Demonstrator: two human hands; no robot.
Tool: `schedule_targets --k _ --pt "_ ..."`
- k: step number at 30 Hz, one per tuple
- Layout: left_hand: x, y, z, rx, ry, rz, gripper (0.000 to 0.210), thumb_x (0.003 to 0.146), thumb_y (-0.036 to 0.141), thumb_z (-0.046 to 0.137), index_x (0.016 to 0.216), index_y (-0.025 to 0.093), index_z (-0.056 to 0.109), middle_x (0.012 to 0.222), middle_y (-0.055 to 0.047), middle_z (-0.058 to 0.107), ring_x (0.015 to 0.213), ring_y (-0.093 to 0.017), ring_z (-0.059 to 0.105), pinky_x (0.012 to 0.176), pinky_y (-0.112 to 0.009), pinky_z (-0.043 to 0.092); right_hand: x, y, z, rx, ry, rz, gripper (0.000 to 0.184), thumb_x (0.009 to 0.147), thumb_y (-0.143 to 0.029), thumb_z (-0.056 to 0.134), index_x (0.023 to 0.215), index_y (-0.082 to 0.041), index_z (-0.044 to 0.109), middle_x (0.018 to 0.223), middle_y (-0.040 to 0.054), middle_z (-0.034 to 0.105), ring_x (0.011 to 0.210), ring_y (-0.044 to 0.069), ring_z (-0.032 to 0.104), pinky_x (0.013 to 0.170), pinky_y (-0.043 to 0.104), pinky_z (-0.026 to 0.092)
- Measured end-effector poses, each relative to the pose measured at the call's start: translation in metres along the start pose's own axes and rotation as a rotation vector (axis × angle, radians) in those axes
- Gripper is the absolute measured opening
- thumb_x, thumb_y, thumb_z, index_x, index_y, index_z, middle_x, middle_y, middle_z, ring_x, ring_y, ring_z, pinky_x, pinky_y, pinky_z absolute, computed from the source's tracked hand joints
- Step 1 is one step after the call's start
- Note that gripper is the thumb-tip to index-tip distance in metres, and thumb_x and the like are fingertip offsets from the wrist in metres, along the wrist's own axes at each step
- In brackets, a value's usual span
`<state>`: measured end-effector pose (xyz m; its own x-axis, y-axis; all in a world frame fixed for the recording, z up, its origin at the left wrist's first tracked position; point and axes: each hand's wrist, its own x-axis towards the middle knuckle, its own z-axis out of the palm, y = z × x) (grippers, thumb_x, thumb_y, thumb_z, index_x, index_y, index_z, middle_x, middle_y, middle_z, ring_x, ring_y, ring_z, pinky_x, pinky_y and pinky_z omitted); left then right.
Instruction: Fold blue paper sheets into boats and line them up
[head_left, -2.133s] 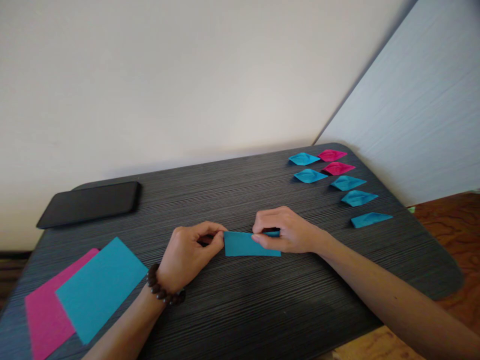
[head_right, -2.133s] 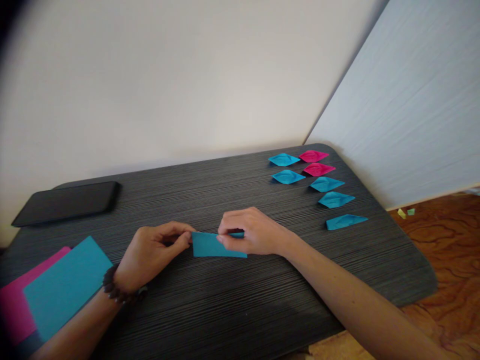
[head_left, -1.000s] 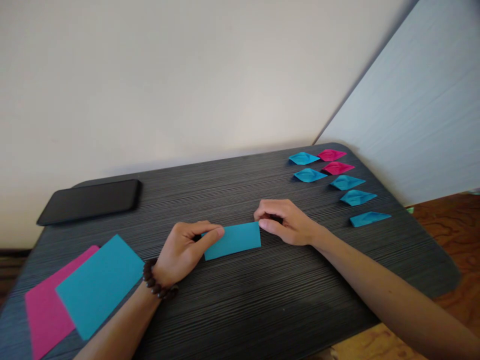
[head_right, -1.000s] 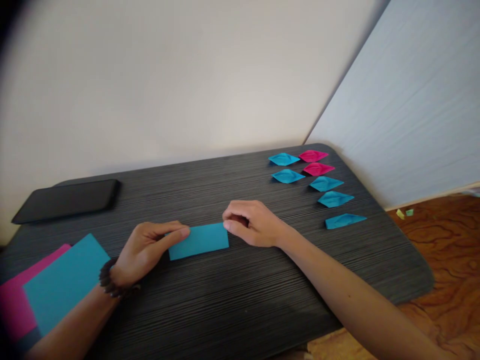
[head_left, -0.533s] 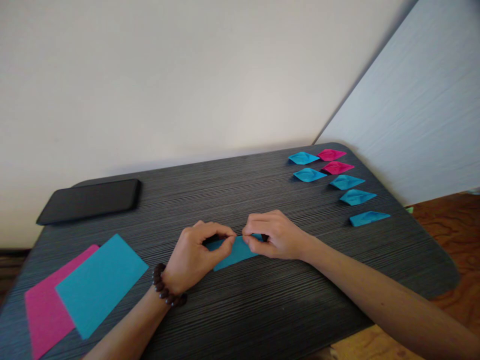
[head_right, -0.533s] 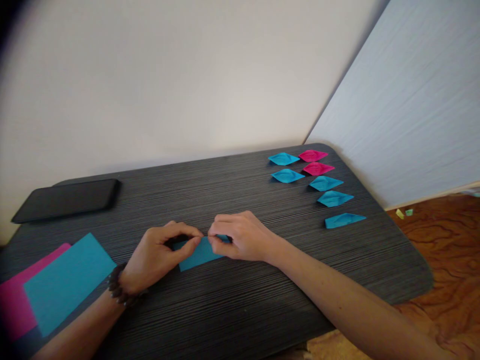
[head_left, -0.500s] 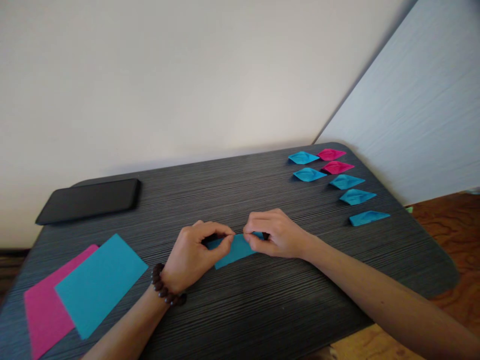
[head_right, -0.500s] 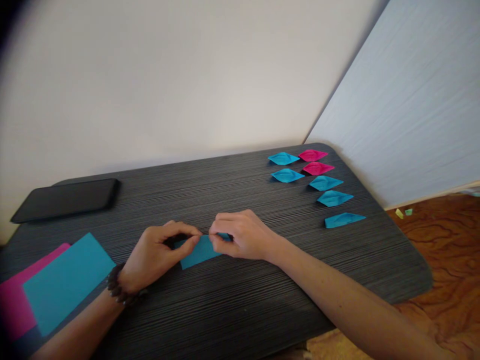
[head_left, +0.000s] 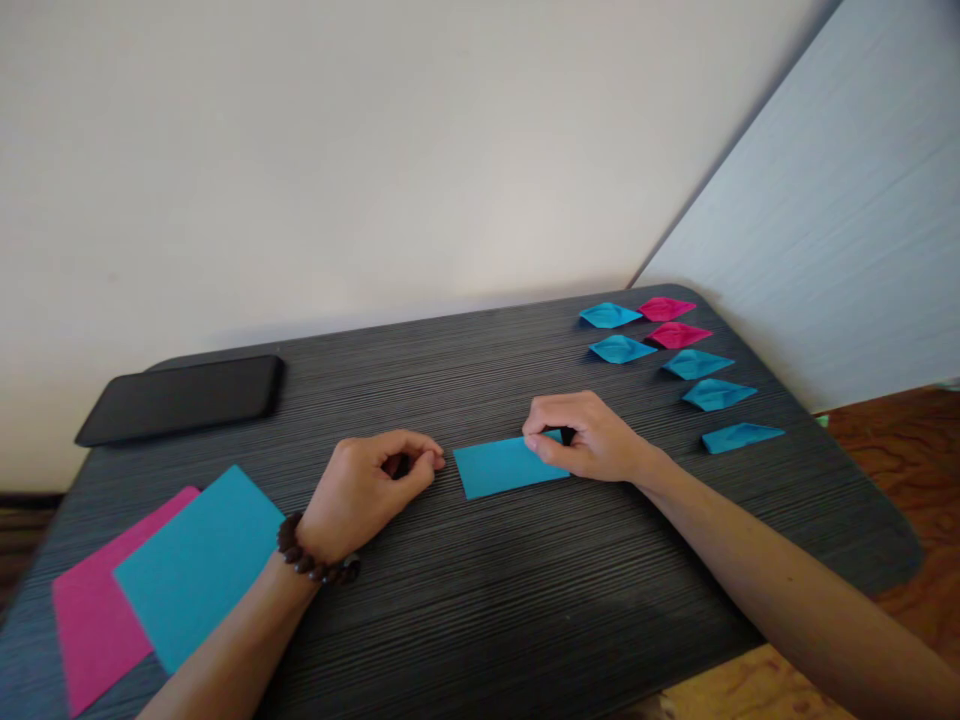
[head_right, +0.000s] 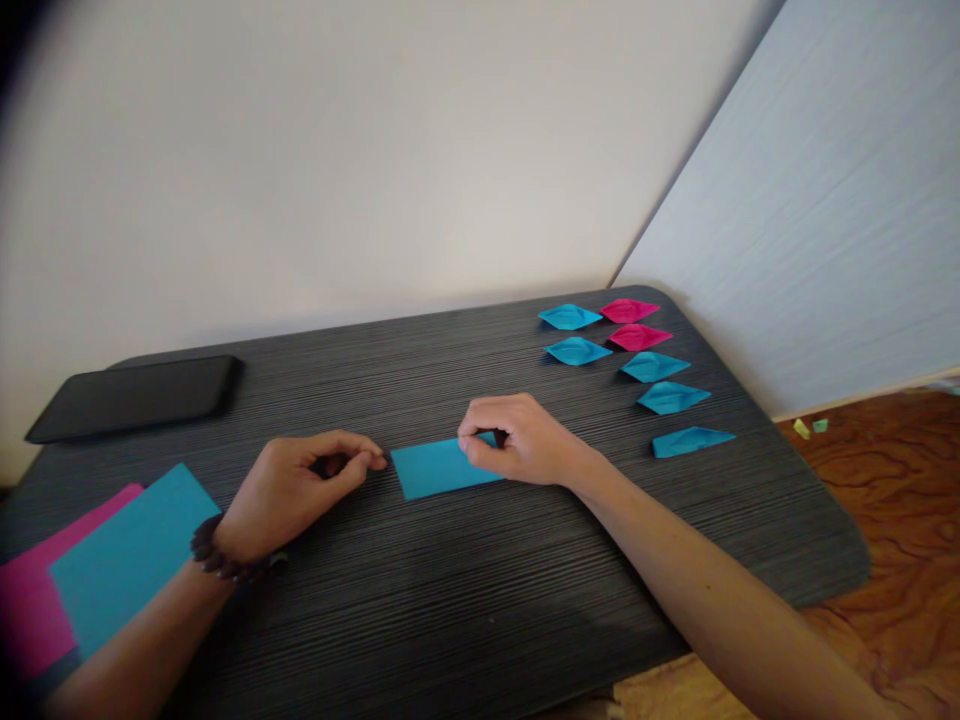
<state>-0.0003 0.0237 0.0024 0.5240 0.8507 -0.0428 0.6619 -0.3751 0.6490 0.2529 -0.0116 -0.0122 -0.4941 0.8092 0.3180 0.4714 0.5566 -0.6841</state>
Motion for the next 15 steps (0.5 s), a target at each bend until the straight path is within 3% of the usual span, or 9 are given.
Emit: schedule_targets --k 3,7,15 --pt "0.0 0.0 0.002 -0.032 0.016 0.022 0.022 0.082 0.033 0.05 0.087 0.022 0.069 0.074 0.002 0.07 0.056 -0.011 0.055 0.052 -0.021 0.04 0.001 0.0 0.004 -0.013 -0.027 0.011 0.013 0.084 -0.02 0.049 0.075 -0.016 0.057 0.069 -0.0004 0.058 0.063 0.009 0.051 0.063 0.021 0.038" --pt "-0.002 0.007 0.013 -0.022 0.006 0.186 0.019 0.082 0.031 0.053 0.09 0.022 0.068 0.087 -0.001 0.071 0.079 -0.017 0.061 0.076 -0.028 0.044 0.004 -0.007 0.018 -0.08 -0.052 0.016 0.012 0.085 -0.022 0.048 0.079 -0.018 0.058 0.073 -0.0001 0.059 0.065 0.01 0.053 0.065 0.022 0.039" --pt "-0.003 0.018 0.02 -0.004 0.031 0.219 0.019 0.081 0.021 0.052 0.073 0.021 0.069 0.074 0.0 0.071 0.069 -0.015 0.06 0.069 -0.03 0.041 0.009 -0.018 0.031 -0.132 -0.033 0.01 0.011 0.082 -0.019 0.049 0.075 -0.018 0.057 0.071 -0.001 0.057 0.062 0.01 0.051 0.061 0.022 0.037"
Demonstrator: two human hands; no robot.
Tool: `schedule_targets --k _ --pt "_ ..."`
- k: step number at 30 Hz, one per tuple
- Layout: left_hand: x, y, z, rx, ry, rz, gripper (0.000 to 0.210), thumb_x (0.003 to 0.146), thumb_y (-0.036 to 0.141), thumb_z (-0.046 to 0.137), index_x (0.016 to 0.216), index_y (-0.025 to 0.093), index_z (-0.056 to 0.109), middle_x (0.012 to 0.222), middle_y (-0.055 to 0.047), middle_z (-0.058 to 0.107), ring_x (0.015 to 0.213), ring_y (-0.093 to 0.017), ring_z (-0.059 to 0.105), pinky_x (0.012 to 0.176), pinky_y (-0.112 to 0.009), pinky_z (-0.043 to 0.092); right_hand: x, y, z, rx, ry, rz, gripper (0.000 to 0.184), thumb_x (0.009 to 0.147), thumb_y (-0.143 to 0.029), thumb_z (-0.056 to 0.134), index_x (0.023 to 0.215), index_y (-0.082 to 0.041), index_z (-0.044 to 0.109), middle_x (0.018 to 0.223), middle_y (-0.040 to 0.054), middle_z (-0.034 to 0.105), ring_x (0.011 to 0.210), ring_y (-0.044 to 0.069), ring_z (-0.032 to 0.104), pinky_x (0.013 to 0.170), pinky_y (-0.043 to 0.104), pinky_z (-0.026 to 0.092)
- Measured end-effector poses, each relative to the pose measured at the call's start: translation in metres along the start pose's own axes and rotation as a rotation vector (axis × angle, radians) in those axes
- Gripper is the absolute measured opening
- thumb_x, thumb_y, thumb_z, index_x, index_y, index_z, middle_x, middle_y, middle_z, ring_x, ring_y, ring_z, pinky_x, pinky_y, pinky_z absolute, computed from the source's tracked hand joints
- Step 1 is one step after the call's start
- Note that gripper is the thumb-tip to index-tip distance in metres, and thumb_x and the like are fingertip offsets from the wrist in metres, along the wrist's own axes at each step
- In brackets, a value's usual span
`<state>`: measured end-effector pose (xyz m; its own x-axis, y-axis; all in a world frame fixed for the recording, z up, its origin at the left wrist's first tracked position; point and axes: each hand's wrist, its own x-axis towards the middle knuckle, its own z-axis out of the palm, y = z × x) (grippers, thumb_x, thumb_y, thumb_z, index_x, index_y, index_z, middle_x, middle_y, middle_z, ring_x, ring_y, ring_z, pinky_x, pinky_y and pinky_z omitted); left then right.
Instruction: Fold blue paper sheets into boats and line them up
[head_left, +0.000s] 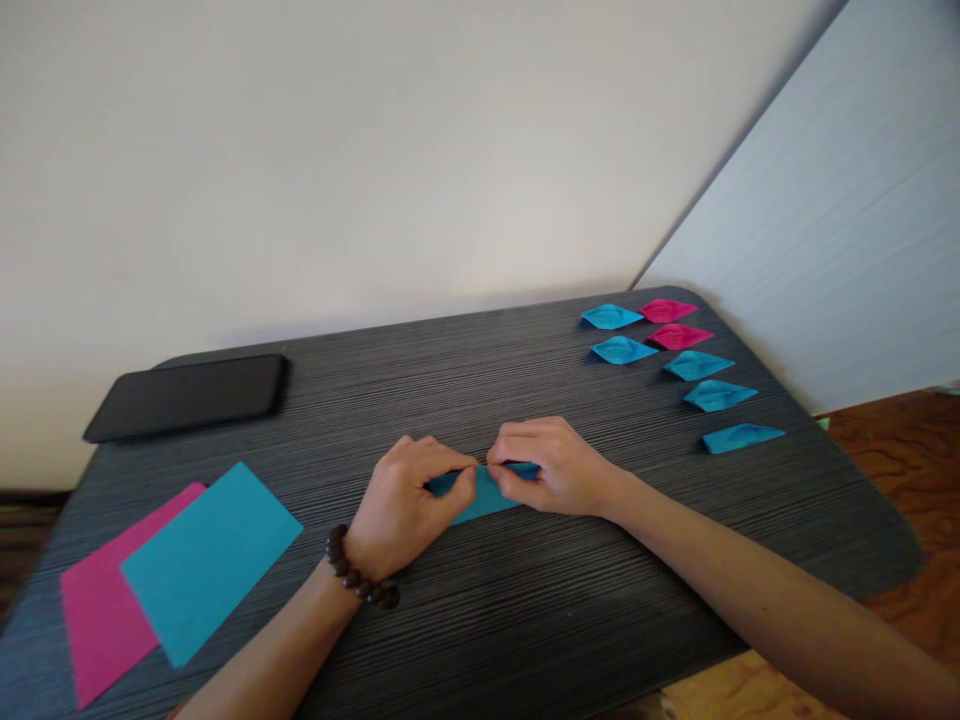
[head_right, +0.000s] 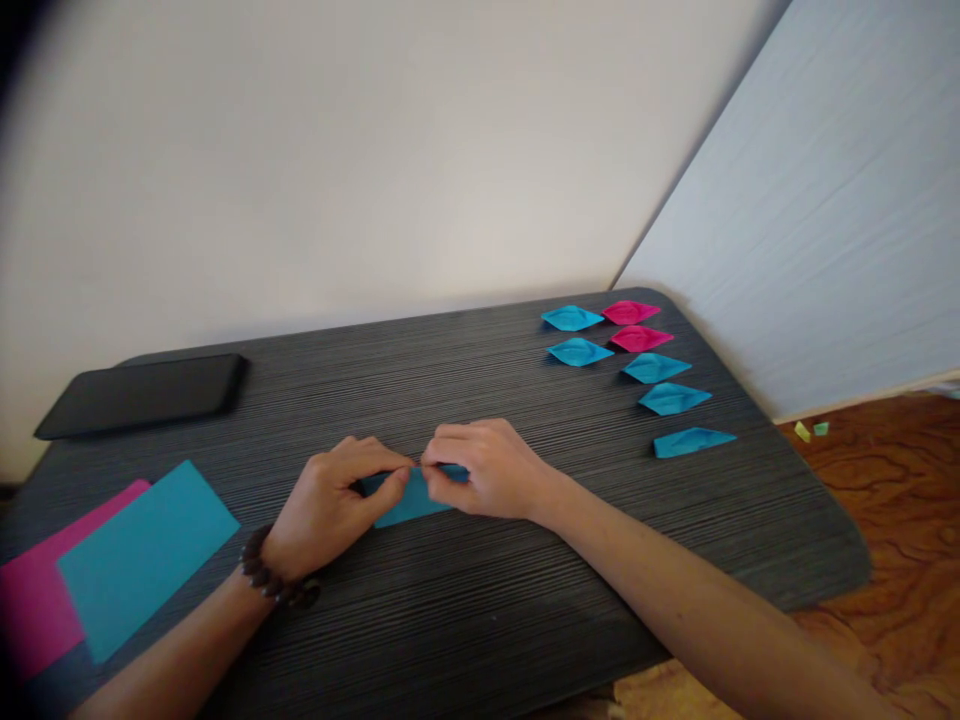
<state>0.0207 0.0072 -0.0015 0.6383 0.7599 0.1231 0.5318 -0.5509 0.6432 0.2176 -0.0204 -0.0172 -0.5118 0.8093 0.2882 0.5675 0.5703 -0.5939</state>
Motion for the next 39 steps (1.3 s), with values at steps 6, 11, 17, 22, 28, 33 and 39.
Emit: schedule_targets --k 6,11,17,22,28,33,39 --pt "-0.001 -0.012 -0.007 0.009 -0.046 0.032 0.019 0.079 0.016 0.052 0.076 0.019 0.07 0.067 0.0 0.066 0.064 -0.013 0.057 0.065 -0.025 0.043 -0.003 0.008 -0.008 0.05 -0.007 0.012 0.01 0.082 -0.018 0.05 0.076 -0.018 0.057 0.074 -0.0007 0.059 0.066 0.01 0.053 0.063 0.021 0.038" --pt "0.0 -0.02 -0.013 0.015 -0.068 0.048 0.019 0.08 0.018 0.05 0.075 0.02 0.068 0.069 0.0 0.065 0.065 -0.011 0.057 0.063 -0.021 0.043 -0.006 0.018 -0.02 0.12 0.025 0.008 0.011 0.083 -0.018 0.051 0.074 -0.016 0.057 0.07 -0.0006 0.058 0.064 0.009 0.052 0.064 0.02 0.038" --pt "0.0 -0.018 -0.013 -0.022 0.027 -0.019 0.018 0.083 0.021 0.05 0.09 0.018 0.066 0.078 0.0 0.066 0.063 -0.011 0.056 0.06 -0.022 0.044 -0.004 0.018 -0.022 0.158 0.029 0.023 0.013 0.084 -0.019 0.051 0.073 -0.015 0.057 0.069 -0.0008 0.057 0.064 0.008 0.052 0.064 0.02 0.038" --pt "0.0 -0.015 -0.005 -0.063 -0.01 0.1 0.014 0.084 0.021 0.054 0.086 0.018 0.067 0.085 -0.001 0.068 0.078 -0.014 0.059 0.076 -0.027 0.044 -0.002 0.008 -0.008 0.141 -0.009 0.025 0.011 0.085 -0.02 0.049 0.079 -0.017 0.057 0.074 -0.0004 0.058 0.069 0.01 0.053 0.067 0.021 0.038" --pt "0.0 -0.019 -0.012 -0.17 -0.013 -0.031 0.017 0.084 0.023 0.054 0.076 0.018 0.067 0.077 0.0 0.066 0.07 -0.012 0.059 0.066 -0.023 0.045 -0.003 0.01 -0.013 0.047 -0.011 0.098 0.011 0.083 -0.02 0.048 0.076 -0.017 0.055 0.069 -0.0019 0.052 0.061 0.009 0.048 0.061 0.021 0.036" --pt "0.0 -0.022 -0.017 -0.202 0.005 -0.119 0.02 0.084 0.028 0.054 0.071 0.019 0.067 0.072 0.001 0.065 0.065 -0.013 0.058 0.061 -0.023 0.044 -0.006 0.02 -0.024 0.036 0.0 0.111 0.009 0.079 -0.014 0.049 0.071 -0.017 0.052 0.066 -0.003 0.049 0.057 0.008 0.045 0.058 0.021 0.034" --pt "0.001 -0.025 -0.016 -0.199 0.069 -0.136 0.021 0.083 0.029 0.055 0.068 0.021 0.067 0.072 0.0 0.065 0.069 -0.015 0.058 0.065 -0.026 0.045 -0.006 0.019 -0.025 0.026 0.071 0.216 0.011 0.086 -0.024 0.048 0.081 -0.017 0.055 0.071 -0.0017 0.054 0.06 0.009 0.048 0.058 0.022 0.035"
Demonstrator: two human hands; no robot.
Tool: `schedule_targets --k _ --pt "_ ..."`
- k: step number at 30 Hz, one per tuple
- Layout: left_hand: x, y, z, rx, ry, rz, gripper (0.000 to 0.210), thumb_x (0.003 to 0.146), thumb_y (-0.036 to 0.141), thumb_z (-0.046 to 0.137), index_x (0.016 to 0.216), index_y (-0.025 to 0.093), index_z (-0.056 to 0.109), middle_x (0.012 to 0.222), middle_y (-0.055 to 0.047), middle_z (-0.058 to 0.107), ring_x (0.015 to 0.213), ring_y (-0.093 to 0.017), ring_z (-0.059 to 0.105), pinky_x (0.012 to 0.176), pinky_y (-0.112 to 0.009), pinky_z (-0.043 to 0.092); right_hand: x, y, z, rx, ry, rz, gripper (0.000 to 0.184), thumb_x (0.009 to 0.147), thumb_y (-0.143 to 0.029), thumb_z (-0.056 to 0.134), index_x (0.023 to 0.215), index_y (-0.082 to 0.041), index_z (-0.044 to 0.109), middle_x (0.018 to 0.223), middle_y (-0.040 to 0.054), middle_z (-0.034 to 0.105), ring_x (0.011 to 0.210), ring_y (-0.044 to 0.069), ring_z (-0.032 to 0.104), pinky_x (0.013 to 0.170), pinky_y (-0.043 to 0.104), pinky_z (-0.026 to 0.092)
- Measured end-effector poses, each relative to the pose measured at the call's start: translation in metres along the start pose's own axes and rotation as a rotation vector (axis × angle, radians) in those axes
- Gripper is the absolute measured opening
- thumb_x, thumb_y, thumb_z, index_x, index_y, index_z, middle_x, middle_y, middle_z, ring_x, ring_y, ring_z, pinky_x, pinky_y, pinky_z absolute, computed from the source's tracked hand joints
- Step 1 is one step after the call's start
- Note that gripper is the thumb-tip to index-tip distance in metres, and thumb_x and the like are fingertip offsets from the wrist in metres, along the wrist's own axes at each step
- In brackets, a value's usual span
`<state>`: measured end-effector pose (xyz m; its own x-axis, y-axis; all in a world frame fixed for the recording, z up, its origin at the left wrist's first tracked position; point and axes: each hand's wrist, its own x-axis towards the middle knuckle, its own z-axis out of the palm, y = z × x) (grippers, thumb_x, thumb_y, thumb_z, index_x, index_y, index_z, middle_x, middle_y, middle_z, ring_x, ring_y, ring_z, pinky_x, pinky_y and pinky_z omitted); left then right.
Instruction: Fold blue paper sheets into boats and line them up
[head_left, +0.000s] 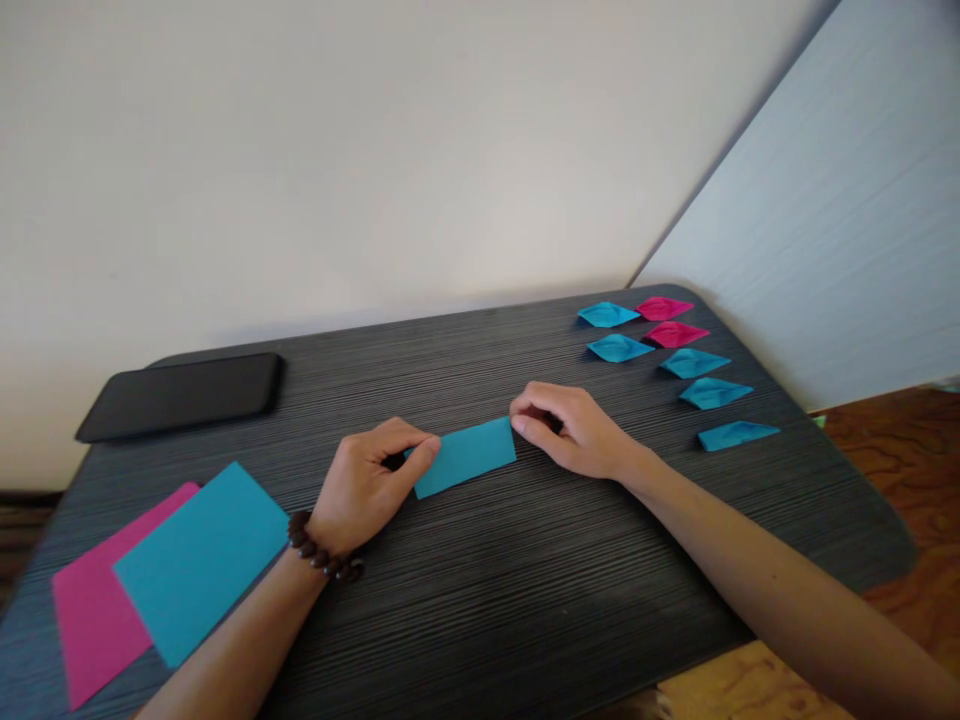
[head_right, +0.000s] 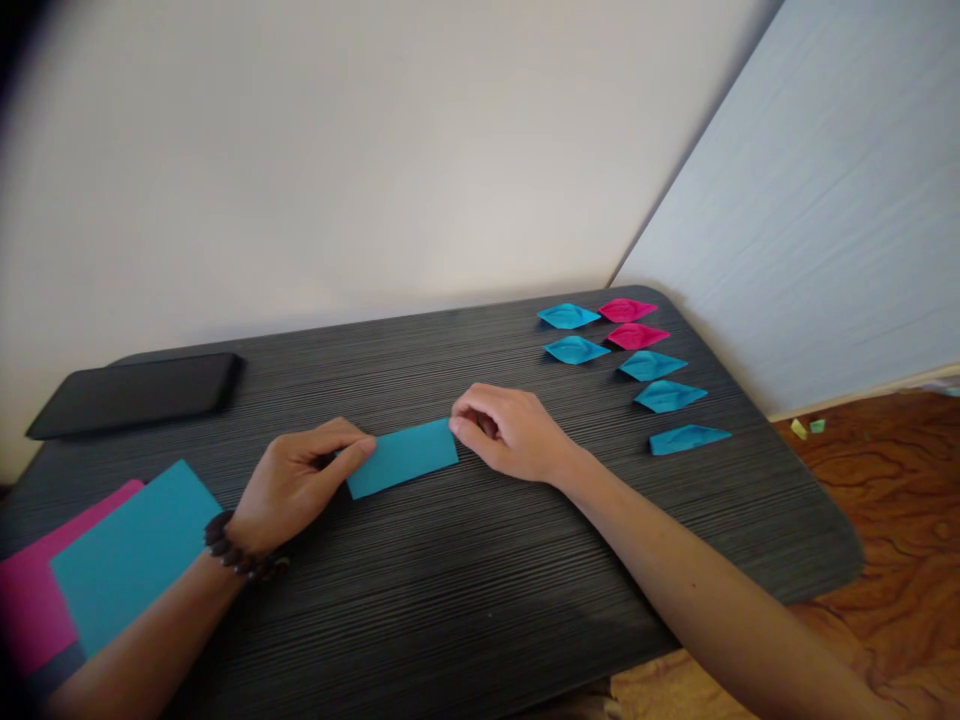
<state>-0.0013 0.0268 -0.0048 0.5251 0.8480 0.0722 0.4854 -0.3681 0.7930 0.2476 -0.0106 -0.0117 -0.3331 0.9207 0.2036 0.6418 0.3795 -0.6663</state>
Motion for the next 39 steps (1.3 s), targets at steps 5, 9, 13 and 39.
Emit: schedule_targets --k 5,9,13,39 --pt "0.0 0.001 0.003 0.01 -0.028 0.049 0.019 0.083 0.026 0.054 0.072 0.022 0.068 0.076 0.0 0.067 0.072 -0.015 0.058 0.071 -0.029 0.045 -0.001 -0.012 0.012 -0.016 -0.009 -0.003 0.014 0.087 -0.03 0.049 0.088 -0.017 0.056 0.072 -0.0017 0.054 0.062 0.009 0.048 0.06 0.023 0.035" --pt "0.0 0.001 0.004 0.066 -0.029 0.084 0.016 0.081 0.024 0.055 0.074 0.021 0.069 0.076 0.001 0.068 0.072 -0.015 0.06 0.073 -0.031 0.044 0.0 -0.013 0.017 0.027 0.023 -0.063 0.014 0.086 -0.023 0.048 0.077 -0.016 0.056 0.067 -0.0018 0.051 0.06 0.009 0.046 0.059 0.022 0.035" --pt "0.0 -0.001 0.002 0.103 -0.009 0.073 0.016 0.08 0.023 0.054 0.074 0.021 0.069 0.076 0.001 0.069 0.073 -0.015 0.061 0.072 -0.029 0.046 0.002 -0.008 0.012 0.084 0.054 -0.086 0.017 0.084 -0.019 0.048 0.07 -0.015 0.056 0.064 -0.0016 0.051 0.058 0.009 0.046 0.058 0.022 0.035" --pt "-0.003 0.006 0.014 0.173 -0.021 0.146 0.011 0.081 0.021 0.055 0.079 0.019 0.066 0.08 -0.001 0.068 0.078 -0.017 0.059 0.077 -0.034 0.042 0.001 -0.014 0.02 -0.046 -0.055 -0.141 0.016 0.085 -0.022 0.047 0.074 -0.017 0.057 0.065 -0.0018 0.054 0.061 0.01 0.047 0.065 0.025 0.035"
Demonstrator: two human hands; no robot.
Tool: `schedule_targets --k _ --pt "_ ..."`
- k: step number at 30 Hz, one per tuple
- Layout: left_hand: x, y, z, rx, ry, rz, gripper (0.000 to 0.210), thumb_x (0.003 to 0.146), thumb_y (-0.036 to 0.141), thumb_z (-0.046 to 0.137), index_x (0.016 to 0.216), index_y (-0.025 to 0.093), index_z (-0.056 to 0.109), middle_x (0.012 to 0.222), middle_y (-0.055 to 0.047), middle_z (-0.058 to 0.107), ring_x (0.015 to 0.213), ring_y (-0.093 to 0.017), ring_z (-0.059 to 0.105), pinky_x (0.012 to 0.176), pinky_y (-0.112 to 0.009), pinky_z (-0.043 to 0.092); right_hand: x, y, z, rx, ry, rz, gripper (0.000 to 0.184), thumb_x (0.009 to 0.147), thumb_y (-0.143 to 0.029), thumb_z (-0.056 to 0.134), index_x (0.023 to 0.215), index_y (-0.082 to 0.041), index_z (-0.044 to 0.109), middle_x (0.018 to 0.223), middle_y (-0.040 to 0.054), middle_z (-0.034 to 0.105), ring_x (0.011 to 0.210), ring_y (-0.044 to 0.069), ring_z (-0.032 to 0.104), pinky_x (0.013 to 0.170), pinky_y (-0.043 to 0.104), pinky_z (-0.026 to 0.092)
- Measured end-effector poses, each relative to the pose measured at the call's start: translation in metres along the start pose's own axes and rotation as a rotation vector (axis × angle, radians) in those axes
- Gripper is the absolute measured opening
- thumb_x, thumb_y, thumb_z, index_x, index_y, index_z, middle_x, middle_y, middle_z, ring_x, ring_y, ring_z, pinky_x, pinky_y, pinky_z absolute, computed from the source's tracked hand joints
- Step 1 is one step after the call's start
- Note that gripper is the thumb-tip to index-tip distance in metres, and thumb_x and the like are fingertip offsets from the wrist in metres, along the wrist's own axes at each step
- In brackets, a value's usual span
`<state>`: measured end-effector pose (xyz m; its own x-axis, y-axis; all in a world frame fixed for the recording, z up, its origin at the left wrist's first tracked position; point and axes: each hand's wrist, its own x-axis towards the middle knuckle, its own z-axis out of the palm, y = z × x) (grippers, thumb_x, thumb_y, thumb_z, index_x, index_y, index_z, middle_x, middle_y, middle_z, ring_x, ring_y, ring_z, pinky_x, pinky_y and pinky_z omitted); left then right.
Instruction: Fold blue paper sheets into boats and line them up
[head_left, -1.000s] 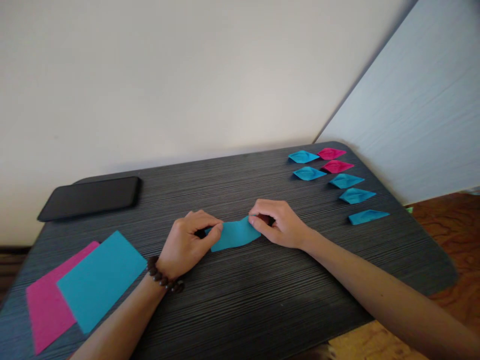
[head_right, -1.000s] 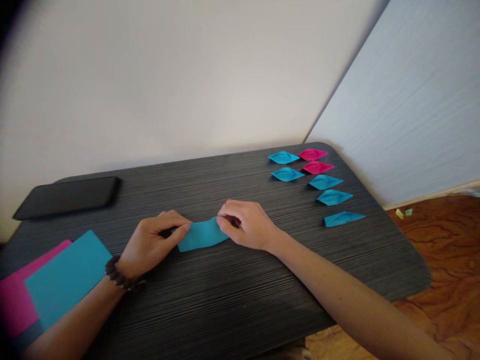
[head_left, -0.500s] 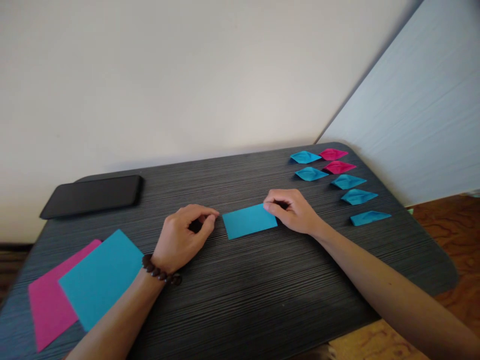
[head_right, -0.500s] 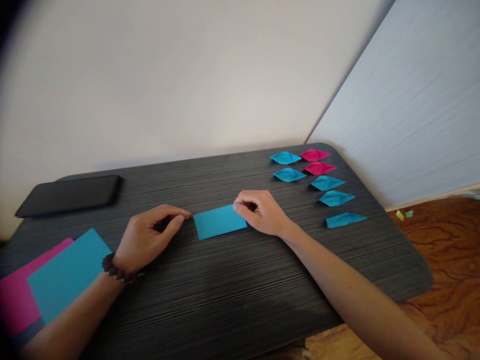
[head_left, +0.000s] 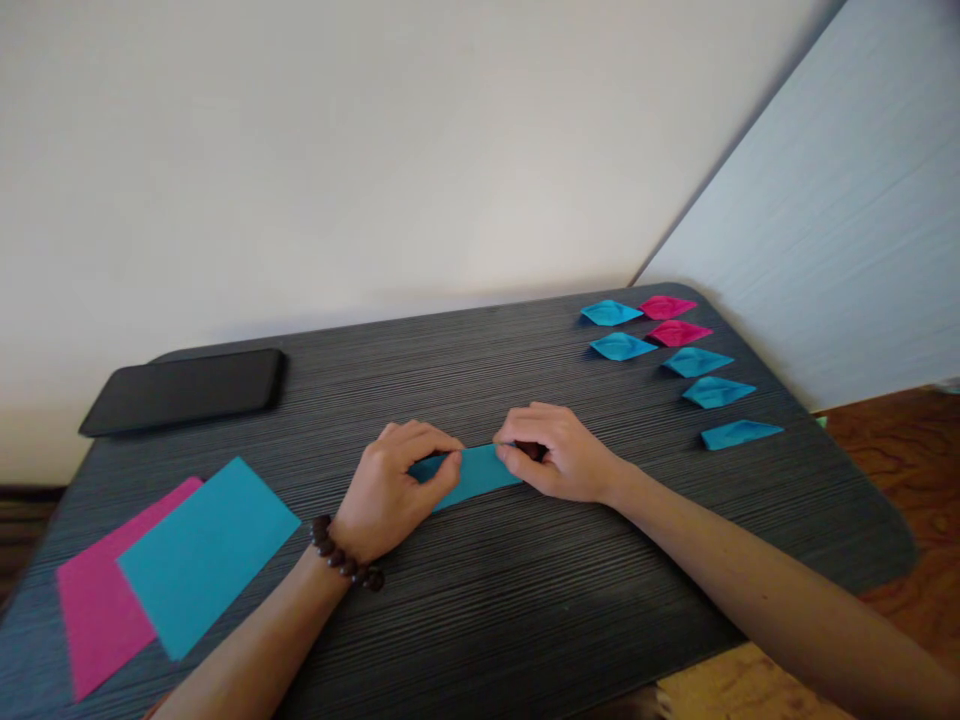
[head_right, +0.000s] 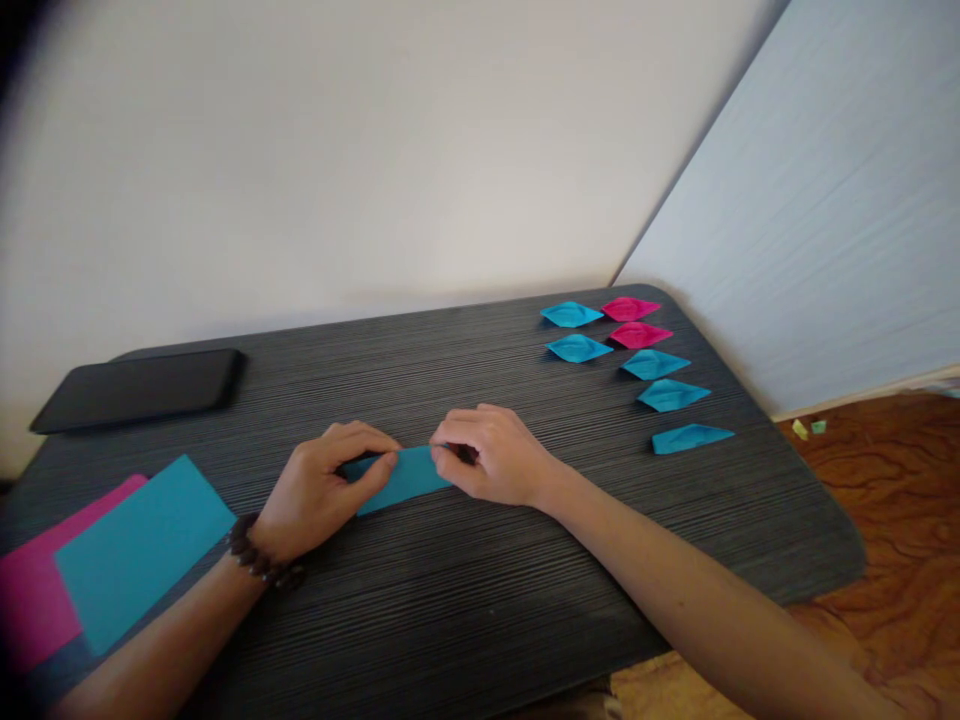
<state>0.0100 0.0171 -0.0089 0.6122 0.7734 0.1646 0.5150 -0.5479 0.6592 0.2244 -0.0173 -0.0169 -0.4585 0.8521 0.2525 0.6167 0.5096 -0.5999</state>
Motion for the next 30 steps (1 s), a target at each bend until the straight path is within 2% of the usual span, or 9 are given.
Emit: schedule_targets --k 6,9,11,14,17,19,24,30 --pt "0.0 -0.005 -0.004 0.02 0.012 -0.036 0.012 0.08 0.022 0.055 0.078 0.019 0.066 0.079 -0.001 0.067 0.075 -0.016 0.059 0.074 -0.032 0.044 -0.001 0.009 -0.007 0.01 0.013 0.035 0.016 0.085 -0.02 0.047 0.075 -0.017 0.059 0.066 -0.0011 0.058 0.061 0.011 0.05 0.065 0.025 0.035" --pt "0.001 -0.006 -0.003 0.074 -0.009 -0.012 0.012 0.081 0.023 0.055 0.078 0.019 0.066 0.075 -0.001 0.065 0.071 -0.015 0.056 0.071 -0.032 0.044 0.0 0.008 -0.004 0.004 0.083 0.12 0.015 0.085 -0.026 0.052 0.078 -0.017 0.061 0.064 -0.0019 0.057 0.059 0.01 0.049 0.063 0.024 0.035" --pt "0.0 -0.007 0.0 0.113 -0.022 0.011 0.013 0.082 0.023 0.055 0.089 0.02 0.066 0.078 -0.001 0.063 0.072 -0.015 0.055 0.072 -0.032 0.044 0.001 0.007 0.0 -0.003 0.149 0.207 0.015 0.084 -0.031 0.056 0.082 -0.018 0.062 0.065 -0.0023 0.057 0.058 0.01 0.049 0.062 0.024 0.035" --pt "-0.001 -0.011 0.004 0.169 -0.008 0.108 0.025 0.085 0.022 0.053 0.108 0.024 0.062 0.094 -0.004 0.06 0.084 -0.017 0.053 0.079 -0.035 0.044 0.0 0.006 0.006 -0.041 0.2 0.283 0.013 0.082 -0.032 0.061 0.084 -0.02 0.064 0.069 -0.0025 0.059 0.059 0.01 0.049 0.062 0.024 0.036" --pt "-0.002 -0.015 0.006 0.256 0.0 0.217 0.03 0.086 0.02 0.051 0.113 0.03 0.061 0.103 -0.005 0.056 0.091 -0.019 0.049 0.081 -0.037 0.044 -0.004 0.006 0.008 -0.098 0.208 0.248 0.012 0.081 -0.03 0.062 0.087 -0.021 0.066 0.077 -0.0006 0.063 0.066 0.012 0.054 0.067 0.026 0.038" --pt "-0.003 -0.016 0.006 0.312 -0.008 0.235 0.033 0.087 0.018 0.05 0.116 0.031 0.06 0.102 -0.005 0.056 0.091 -0.02 0.048 0.079 -0.038 0.045 -0.007 0.006 0.008 -0.119 0.203 0.202 0.014 0.082 -0.029 0.061 0.093 -0.021 0.066 0.085 0.0017 0.066 0.075 0.014 0.057 0.071 0.028 0.04" --pt "-0.004 -0.016 0.004 0.393 -0.028 0.265 0.032 0.087 0.02 0.05 0.117 0.028 0.059 0.104 -0.006 0.058 0.093 -0.021 0.048 0.08 -0.039 0.044 -0.013 0.004 0.008 -0.151 0.155 0.098 0.027 0.086 -0.025 0.054 0.111 -0.021 0.062 0.099 0.0053 0.066 0.088 0.019 0.056 0.08 0.034 0.044" --pt "-0.007 -0.011 0.007 0.491 -0.052 0.318 0.03 0.089 0.025 0.048 0.117 0.023 0.058 0.106 -0.007 0.06 0.096 -0.023 0.049 0.081 -0.04 0.043 -0.022 0.001 0.007 -0.095 0.166 0.058 0.032 0.086 -0.023 0.053 0.118 -0.022 0.058 0.108 0.0058 0.065 0.093 0.019 0.056 0.084 0.037 0.046"
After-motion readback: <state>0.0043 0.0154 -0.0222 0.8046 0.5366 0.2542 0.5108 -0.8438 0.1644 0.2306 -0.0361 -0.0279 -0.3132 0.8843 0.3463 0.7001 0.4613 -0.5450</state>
